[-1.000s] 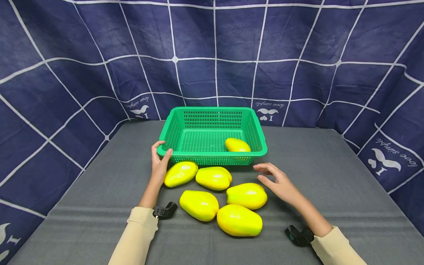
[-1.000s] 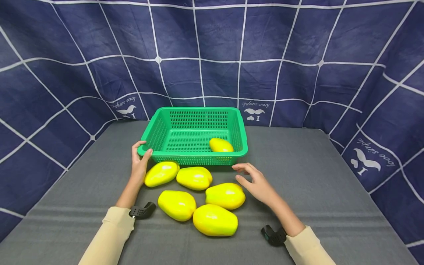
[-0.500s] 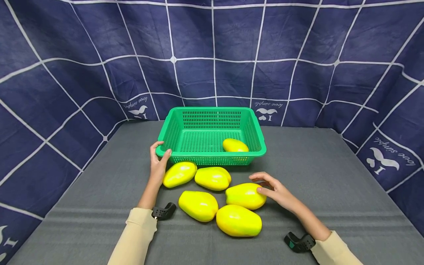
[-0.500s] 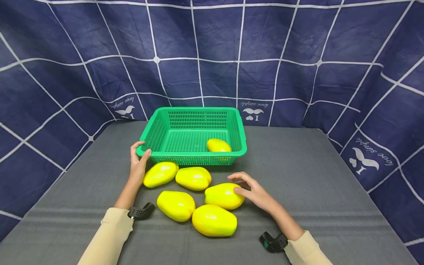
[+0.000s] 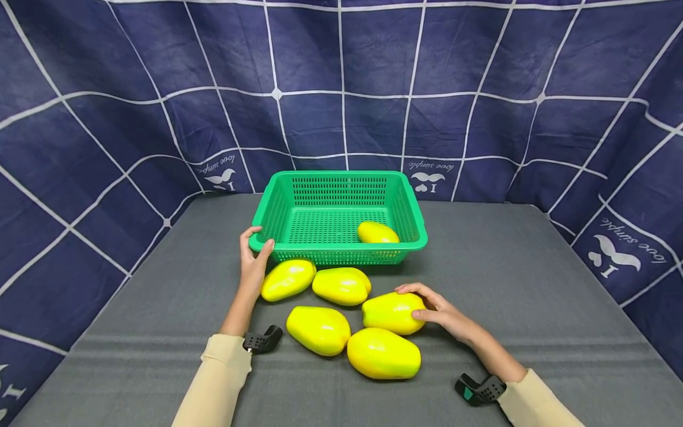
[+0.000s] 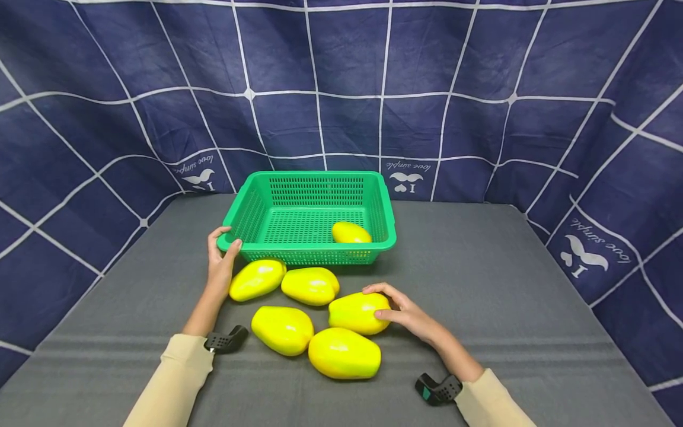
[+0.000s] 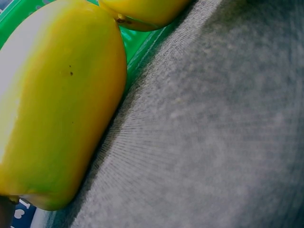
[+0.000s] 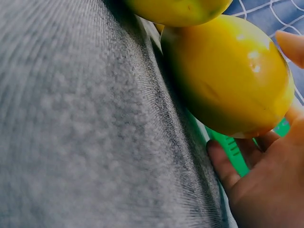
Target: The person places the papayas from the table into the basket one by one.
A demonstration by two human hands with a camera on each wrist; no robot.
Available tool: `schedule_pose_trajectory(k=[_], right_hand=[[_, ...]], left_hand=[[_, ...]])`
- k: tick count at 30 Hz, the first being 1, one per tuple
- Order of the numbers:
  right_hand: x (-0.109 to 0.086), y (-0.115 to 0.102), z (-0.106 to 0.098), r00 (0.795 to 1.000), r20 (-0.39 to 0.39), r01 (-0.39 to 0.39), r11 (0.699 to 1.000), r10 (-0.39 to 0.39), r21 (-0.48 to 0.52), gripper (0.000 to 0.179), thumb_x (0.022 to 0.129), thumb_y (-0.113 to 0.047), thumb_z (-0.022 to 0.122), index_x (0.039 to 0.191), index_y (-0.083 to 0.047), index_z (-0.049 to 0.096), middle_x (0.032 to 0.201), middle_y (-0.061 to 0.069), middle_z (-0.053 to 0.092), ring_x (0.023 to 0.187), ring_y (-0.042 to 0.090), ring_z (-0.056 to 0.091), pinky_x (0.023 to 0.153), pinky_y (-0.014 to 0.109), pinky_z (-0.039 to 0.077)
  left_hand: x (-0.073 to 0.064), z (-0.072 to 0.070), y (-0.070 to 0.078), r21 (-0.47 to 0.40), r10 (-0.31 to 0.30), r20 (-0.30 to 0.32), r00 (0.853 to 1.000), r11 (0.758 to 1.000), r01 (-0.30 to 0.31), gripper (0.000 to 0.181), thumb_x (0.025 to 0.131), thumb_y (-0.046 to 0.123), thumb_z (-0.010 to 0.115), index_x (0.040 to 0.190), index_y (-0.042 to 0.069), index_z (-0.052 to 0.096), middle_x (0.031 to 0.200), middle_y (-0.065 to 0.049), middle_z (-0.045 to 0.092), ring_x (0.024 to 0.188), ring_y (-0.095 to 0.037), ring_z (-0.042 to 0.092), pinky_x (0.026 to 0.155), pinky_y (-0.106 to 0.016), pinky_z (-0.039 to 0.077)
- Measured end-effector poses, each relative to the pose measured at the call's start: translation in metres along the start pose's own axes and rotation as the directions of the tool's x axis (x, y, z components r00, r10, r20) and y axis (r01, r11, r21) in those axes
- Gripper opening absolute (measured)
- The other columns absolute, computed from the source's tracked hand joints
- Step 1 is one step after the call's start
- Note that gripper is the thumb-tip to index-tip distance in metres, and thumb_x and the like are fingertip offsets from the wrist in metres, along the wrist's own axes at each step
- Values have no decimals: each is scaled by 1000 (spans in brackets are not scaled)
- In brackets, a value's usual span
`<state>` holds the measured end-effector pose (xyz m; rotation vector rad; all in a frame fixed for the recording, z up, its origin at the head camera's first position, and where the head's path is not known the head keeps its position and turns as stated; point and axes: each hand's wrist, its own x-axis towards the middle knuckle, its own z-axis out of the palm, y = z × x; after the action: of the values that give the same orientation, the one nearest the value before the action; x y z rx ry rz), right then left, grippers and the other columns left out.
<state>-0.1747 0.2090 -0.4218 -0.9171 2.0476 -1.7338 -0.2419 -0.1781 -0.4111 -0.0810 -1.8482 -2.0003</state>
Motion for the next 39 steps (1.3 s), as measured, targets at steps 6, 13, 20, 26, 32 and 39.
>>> schedule_pose_trajectory(k=[6,13,20,26,32,39], right_hand=[[-1,1,1,997,18,-73,997,73,2,48,90,-8,48,134,-5,32,129,2,41,110,7,45,89,23,40],[1,3,1,997,-3,-83,996,83,-26,54,88,-8,52,136,-8,29,131,-3,39,112,5,43,89,22,38],[2,0,3,987,-76,-145,989,141,-38,53,90,-14,52,138,-12,30,133,-2,37,110,3,45,88,22,41],[2,0,2,984,-94,-150,988,148,-17,52,91,-15,49,139,-11,30,131,-5,40,110,4,46,88,22,41],[1,0,1,984,-86,-153,988,155,22,51,92,-16,47,140,-11,29,130,-8,40,109,3,46,88,21,41],[1,-5,1,988,-135,-78,997,78,5,50,92,-11,45,139,-8,29,131,-9,39,109,2,45,87,18,41]], left_hand=[[1,0,1,4,12,9,1000,1000,-12,42,90,8,51,128,10,34,137,-2,25,123,-11,23,93,-25,25],[1,-1,2,9,33,3,999,999,-33,40,90,10,52,126,12,35,135,1,27,123,-9,23,99,-30,21],[-1,2,13,-2,-3,6,1000,1000,3,43,89,6,51,128,7,33,134,0,26,121,-10,25,97,-27,22],[2,-1,3,1,9,3,1000,1000,-9,43,90,7,51,128,8,32,132,5,27,122,-8,24,98,-27,23],[0,0,1,18,18,5,1000,1000,-18,41,90,11,52,127,12,34,134,4,26,123,-8,23,95,-25,25],[-1,0,-1,29,23,-3,1000,999,-23,41,90,12,53,127,12,35,135,1,26,125,-10,22,97,-30,24]])
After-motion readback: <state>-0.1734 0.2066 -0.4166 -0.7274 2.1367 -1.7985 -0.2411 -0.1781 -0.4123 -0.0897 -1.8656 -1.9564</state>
